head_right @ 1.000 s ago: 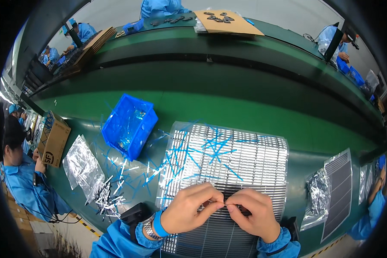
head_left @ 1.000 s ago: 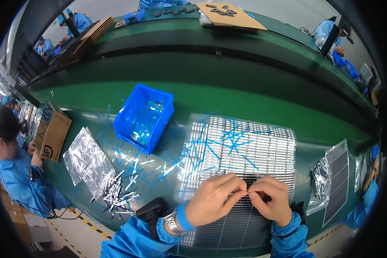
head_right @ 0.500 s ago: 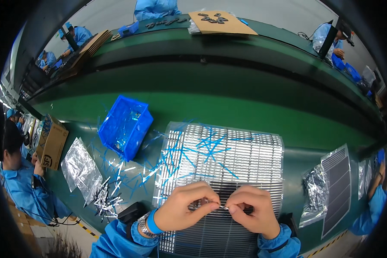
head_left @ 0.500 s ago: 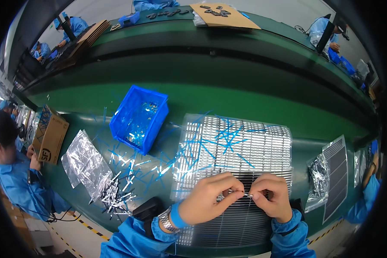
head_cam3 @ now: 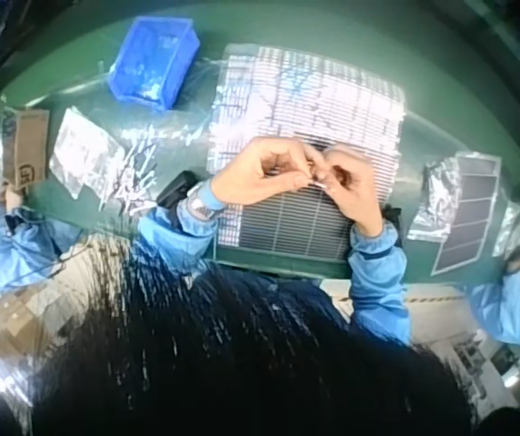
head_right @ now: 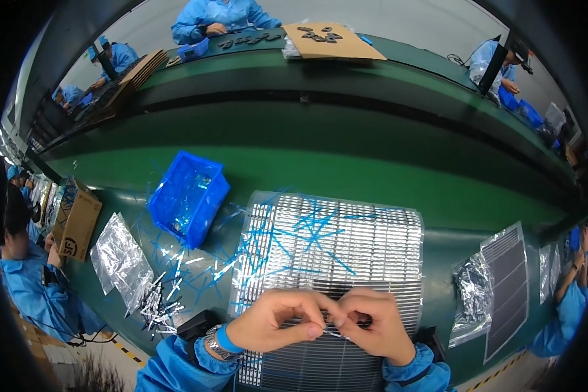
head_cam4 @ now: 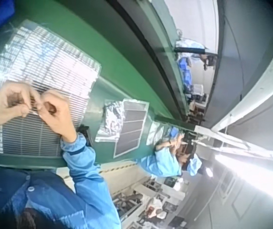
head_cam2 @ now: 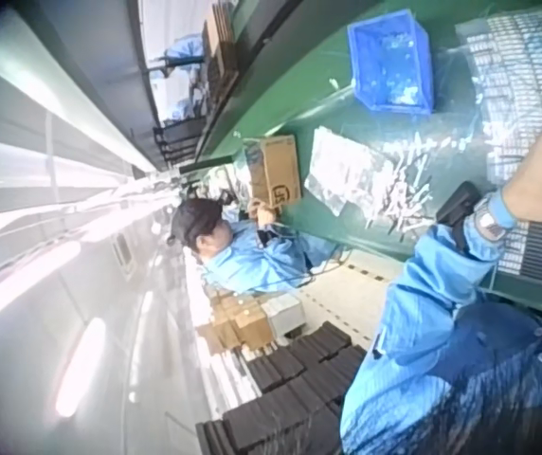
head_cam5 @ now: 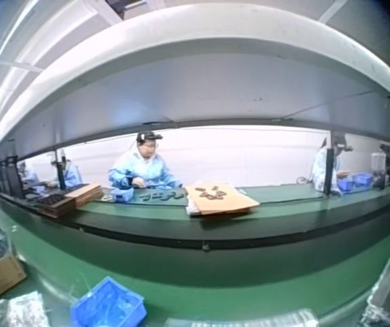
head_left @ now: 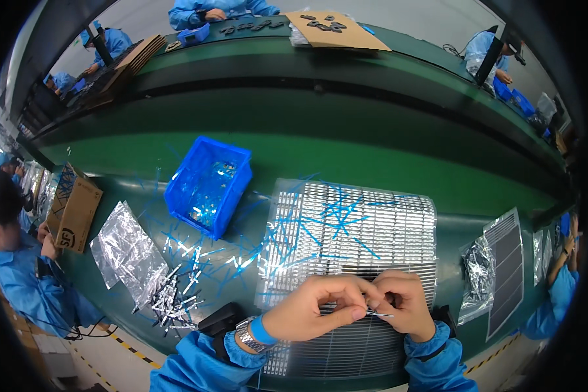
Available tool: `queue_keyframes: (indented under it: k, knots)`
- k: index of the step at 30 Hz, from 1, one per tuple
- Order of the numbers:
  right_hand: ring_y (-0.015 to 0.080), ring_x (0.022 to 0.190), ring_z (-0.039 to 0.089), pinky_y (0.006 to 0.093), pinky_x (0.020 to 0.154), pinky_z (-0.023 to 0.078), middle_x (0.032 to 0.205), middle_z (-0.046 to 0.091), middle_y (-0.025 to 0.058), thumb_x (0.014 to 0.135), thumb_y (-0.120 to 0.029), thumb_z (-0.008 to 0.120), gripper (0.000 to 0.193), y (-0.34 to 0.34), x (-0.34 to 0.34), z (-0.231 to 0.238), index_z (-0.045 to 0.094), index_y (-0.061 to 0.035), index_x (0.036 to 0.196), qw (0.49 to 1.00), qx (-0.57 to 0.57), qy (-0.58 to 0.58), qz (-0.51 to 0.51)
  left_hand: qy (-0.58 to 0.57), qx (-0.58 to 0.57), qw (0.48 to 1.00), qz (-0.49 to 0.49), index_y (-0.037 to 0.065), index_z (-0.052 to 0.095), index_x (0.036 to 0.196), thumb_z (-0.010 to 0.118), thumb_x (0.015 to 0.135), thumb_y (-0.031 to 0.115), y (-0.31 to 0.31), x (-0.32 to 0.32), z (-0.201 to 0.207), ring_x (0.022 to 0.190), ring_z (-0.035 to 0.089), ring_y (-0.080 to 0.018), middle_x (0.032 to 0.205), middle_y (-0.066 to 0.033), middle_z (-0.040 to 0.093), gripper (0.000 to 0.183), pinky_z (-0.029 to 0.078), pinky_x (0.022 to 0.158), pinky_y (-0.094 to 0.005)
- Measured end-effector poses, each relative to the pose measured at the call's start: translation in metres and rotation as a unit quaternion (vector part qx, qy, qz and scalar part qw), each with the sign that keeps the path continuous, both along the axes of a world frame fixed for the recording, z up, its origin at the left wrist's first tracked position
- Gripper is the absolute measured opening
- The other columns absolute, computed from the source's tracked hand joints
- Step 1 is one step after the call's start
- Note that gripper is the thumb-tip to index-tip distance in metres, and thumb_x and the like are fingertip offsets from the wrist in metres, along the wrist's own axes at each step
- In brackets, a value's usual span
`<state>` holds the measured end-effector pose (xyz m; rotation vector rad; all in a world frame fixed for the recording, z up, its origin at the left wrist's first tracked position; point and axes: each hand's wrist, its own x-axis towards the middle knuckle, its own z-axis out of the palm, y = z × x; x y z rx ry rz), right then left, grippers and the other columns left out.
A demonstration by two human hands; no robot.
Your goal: The recorder is assembling small electronic components, specifically placing thin silver strips onto a grid.
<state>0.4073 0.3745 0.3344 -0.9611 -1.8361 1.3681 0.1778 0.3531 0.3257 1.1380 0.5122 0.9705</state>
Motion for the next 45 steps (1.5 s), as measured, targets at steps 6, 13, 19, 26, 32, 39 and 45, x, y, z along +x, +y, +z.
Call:
queue_keyframes:
  k: [6,13,19,26,32,39,45]
  knots:
    - [0.0114,0.066,0.058,0.0260,0.059,0.048,0.090,0.069,0.0046,0.088,-0.006,0.073,0.014,-0.004,-0.001,0.002,0.074,-0.0032,0.102,0.998,0.045,-0.031,0.005,0.023,-0.046,0.998,0.047,-0.005,0.062,0.102,0.063,0.099,-0.004,-0.005,0.000,0.000,0.094,0.072,-0.0191,0.103,-0.0166,0.072,0.004,0.060,0.083,-0.0327]
    - [0.0163,0.090,0.067,0.0275,0.072,0.055,0.106,0.071,0.0072,0.091,-0.013,0.077,0.028,-0.012,-0.007,0.003,0.073,-0.0070,0.117,0.990,0.109,0.019,-0.092,0.054,-0.047,0.989,0.133,-0.005,0.060,0.096,0.065,0.099,-0.001,-0.012,-0.010,-0.016,0.085,0.072,-0.0219,0.089,-0.0182,0.073,0.007,0.061,0.077,-0.0354]
    - [0.0207,0.090,0.071,0.0312,0.074,0.058,0.103,0.073,0.0088,0.088,-0.004,0.078,0.016,-0.005,-0.001,-0.009,0.077,-0.0032,0.104,0.982,0.149,0.039,-0.105,0.070,-0.141,0.986,0.056,-0.001,0.064,0.102,0.061,0.104,0.007,0.001,-0.012,-0.021,0.086,0.065,-0.0115,0.095,-0.0083,0.071,0.009,0.054,0.077,-0.0259]
    - [0.0200,0.088,0.071,0.0305,0.076,0.059,0.099,0.073,0.0069,0.084,-0.008,0.082,0.016,-0.001,-0.015,-0.011,0.080,-0.0060,0.099,0.969,0.216,0.019,-0.122,0.081,-0.085,0.986,0.117,-0.005,0.062,0.098,0.064,0.099,-0.002,-0.007,-0.017,-0.013,0.088,0.073,-0.0206,0.095,-0.0167,0.073,0.003,0.062,0.079,-0.0334]
    - [0.0184,0.075,0.066,0.0312,0.064,0.055,0.089,0.071,0.0036,0.075,-0.010,0.087,0.018,-0.005,0.005,-0.010,0.082,-0.0128,0.092,0.950,0.268,-0.027,-0.158,0.080,-0.079,0.992,0.056,-0.001,0.065,0.104,0.062,0.104,0.009,-0.004,0.000,-0.018,0.095,0.070,-0.0163,0.099,-0.0102,0.072,0.011,0.059,0.086,-0.0326]
    - [0.0161,0.069,0.064,0.0286,0.060,0.051,0.080,0.068,0.0072,0.077,0.001,0.081,0.008,0.008,0.011,-0.010,0.078,-0.0022,0.083,0.939,0.196,0.013,-0.283,0.217,0.031,0.934,0.282,-0.006,0.066,0.101,0.061,0.103,0.009,-0.022,-0.006,0.044,0.088,0.068,-0.0177,0.094,-0.0108,0.071,0.016,0.056,0.081,-0.0314]
    - [0.0127,0.064,0.059,0.0258,0.058,0.046,0.080,0.068,0.0076,0.077,0.002,0.078,0.006,0.014,0.001,-0.012,0.077,-0.0001,0.083,0.941,0.164,0.059,-0.289,0.290,0.401,0.630,0.599,-0.006,0.070,0.098,0.061,0.095,0.008,-0.072,-0.051,0.127,0.084,0.070,-0.0239,0.094,-0.0173,0.073,0.017,0.056,0.078,-0.0324]
